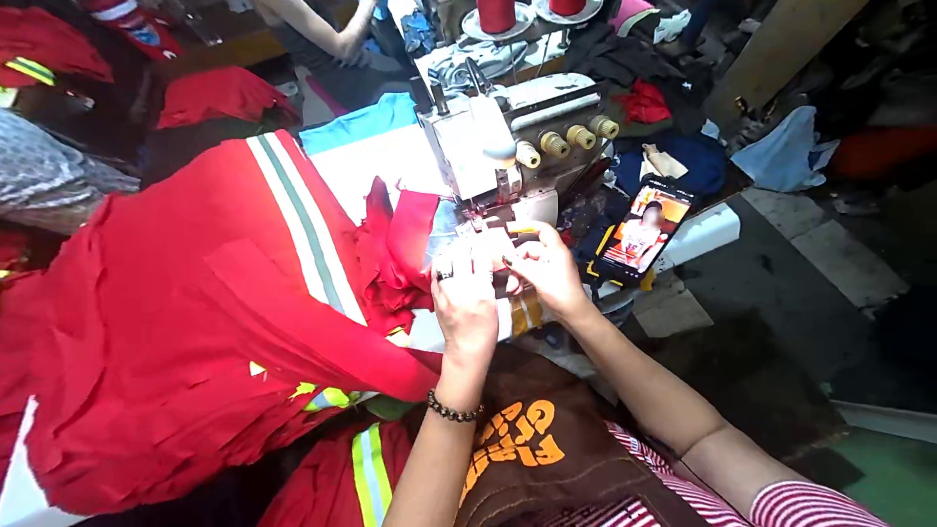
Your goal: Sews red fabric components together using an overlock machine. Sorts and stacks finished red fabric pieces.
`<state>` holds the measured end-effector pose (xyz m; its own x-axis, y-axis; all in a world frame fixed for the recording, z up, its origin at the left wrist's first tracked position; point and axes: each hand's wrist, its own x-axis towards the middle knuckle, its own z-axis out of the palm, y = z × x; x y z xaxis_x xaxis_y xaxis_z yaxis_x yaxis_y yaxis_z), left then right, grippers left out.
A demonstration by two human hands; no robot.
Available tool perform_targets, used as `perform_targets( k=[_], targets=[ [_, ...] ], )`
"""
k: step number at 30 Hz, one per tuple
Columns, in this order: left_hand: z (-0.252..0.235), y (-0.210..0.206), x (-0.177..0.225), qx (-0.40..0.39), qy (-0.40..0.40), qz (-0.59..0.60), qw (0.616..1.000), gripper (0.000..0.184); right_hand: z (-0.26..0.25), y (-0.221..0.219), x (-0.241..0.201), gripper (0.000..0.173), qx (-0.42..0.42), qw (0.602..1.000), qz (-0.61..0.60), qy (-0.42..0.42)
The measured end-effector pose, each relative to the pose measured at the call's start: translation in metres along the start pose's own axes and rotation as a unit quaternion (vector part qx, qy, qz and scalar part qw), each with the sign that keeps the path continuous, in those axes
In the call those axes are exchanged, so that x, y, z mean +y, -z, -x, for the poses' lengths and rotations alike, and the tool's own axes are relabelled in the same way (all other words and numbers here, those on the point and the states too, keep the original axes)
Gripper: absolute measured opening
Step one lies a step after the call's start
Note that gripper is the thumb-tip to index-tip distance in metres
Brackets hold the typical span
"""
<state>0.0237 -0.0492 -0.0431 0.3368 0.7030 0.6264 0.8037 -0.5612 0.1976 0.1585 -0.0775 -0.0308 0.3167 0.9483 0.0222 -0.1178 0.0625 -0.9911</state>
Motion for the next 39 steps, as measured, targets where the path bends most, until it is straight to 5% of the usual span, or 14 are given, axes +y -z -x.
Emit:
perform_targets(
  k=[9,19,27,30,33,36,39],
  targets=[
    [-0.015,0.005,-0.013,0.012,0.046,0.078,0.996,0.027,-0.012,-0.004,0.007,0.046,0.018,0.996,0.061,0.060],
    [-0.046,0.016,-0.037,-0.126,0.072,0.095,0.985,0.035,-0.029,-0.012,0.009,0.035,0.057,0.975,0.170,0.127],
    [-0.095,-0.005,-0.066,-0.200,0.073,-0.078,0.974,0.047,0.004,0.001,0.028,0.029,0.068,0.932,0.299,0.195],
    [-0.107,-0.002,-0.080,-0.217,0.103,-0.055,0.969,0.048,0.031,-0.015,0.036,0.015,-0.015,0.884,0.316,0.343],
    [-0.078,0.025,-0.090,-0.180,0.084,0.011,0.980,0.047,0.063,-0.045,0.041,0.009,-0.183,0.802,0.311,0.476],
    [-0.068,0.043,-0.097,-0.097,0.037,0.061,0.993,0.038,0.084,-0.070,0.052,0.018,-0.408,0.694,0.336,0.489],
    [-0.034,0.074,-0.098,-0.029,0.019,0.106,0.994,0.032,0.088,-0.090,0.084,0.029,-0.466,0.632,0.375,0.493]
  ],
)
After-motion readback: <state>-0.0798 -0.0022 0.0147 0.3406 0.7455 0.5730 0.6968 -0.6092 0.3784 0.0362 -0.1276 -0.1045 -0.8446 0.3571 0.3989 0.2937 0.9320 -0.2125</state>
